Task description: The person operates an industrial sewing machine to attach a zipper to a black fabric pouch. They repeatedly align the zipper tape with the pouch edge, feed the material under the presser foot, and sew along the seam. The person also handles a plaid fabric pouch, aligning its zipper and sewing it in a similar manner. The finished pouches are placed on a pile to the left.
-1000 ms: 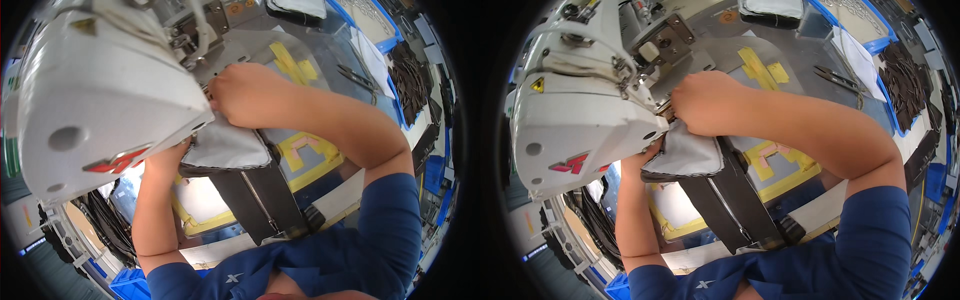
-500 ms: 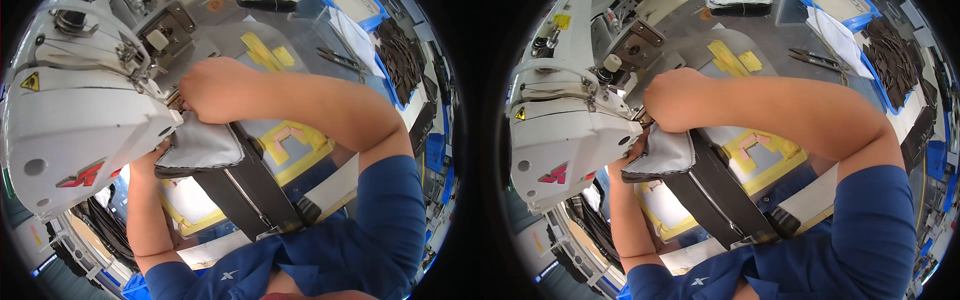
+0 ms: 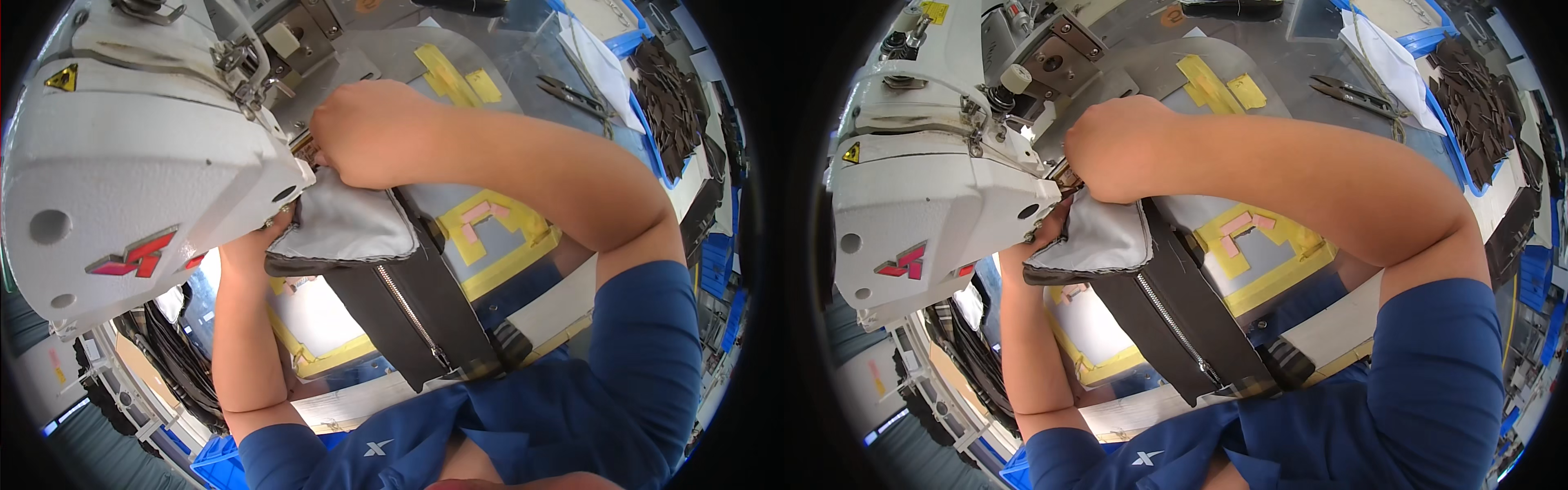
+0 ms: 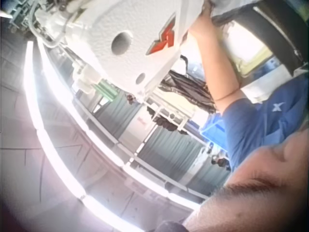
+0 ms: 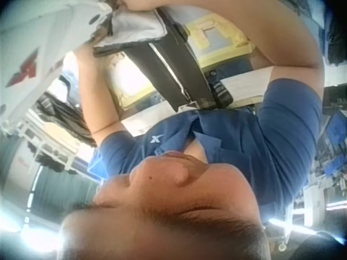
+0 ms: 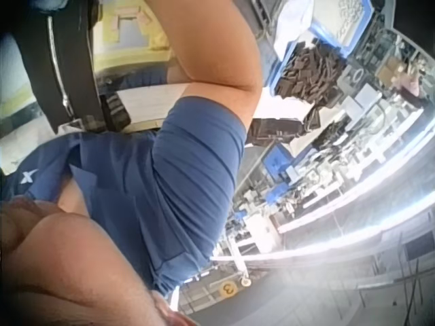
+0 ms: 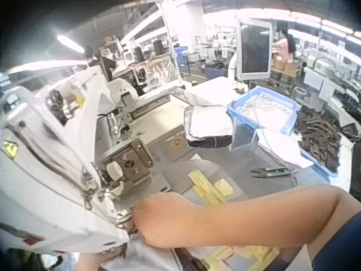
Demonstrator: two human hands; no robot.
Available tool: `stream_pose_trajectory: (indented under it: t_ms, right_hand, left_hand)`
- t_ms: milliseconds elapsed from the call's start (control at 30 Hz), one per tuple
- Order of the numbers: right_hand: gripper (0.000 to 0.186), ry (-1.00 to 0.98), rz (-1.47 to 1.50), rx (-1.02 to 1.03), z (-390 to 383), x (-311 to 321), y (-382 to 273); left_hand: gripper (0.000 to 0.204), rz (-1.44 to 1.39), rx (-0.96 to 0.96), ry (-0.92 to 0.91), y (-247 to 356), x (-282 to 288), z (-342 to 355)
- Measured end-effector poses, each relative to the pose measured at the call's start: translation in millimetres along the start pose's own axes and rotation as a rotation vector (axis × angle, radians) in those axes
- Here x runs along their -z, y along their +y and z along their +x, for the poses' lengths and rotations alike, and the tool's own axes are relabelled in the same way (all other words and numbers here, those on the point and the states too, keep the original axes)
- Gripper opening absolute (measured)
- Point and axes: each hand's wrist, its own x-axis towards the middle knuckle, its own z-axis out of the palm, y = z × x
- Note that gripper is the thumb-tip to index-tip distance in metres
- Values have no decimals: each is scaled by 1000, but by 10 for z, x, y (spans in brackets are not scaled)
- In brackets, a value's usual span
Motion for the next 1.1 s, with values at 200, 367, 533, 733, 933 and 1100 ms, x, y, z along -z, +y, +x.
stream_pose_trajectory:
  t_ms: [200, 367, 533, 733, 933, 1100]
  right_hand:
    - [26, 38, 2, 24, -40, 28, 65]
    - [21, 15, -17, 4, -44, 23, 89]
    - [21, -13, 7, 3, -57, 75, 68]
    - [22, -43, -4, -1, -59, 82, 80]
    - [15, -15, 22, 6, -74, 87, 84]
    - [14, 21, 39, 11, -77, 54, 94]
  left_hand:
    - [27, -243, 154, -55, 4, 55, -40]
    - [22, -219, 92, -79, 66, 80, -10]
    - [15, -318, 149, -25, -17, 25, -100]
    - [15, -485, 331, -61, -91, 5, -140]
    - [11, -294, 216, -13, -31, 8, -90]
    - [14, -332, 140, 3, 48, 41, -33]
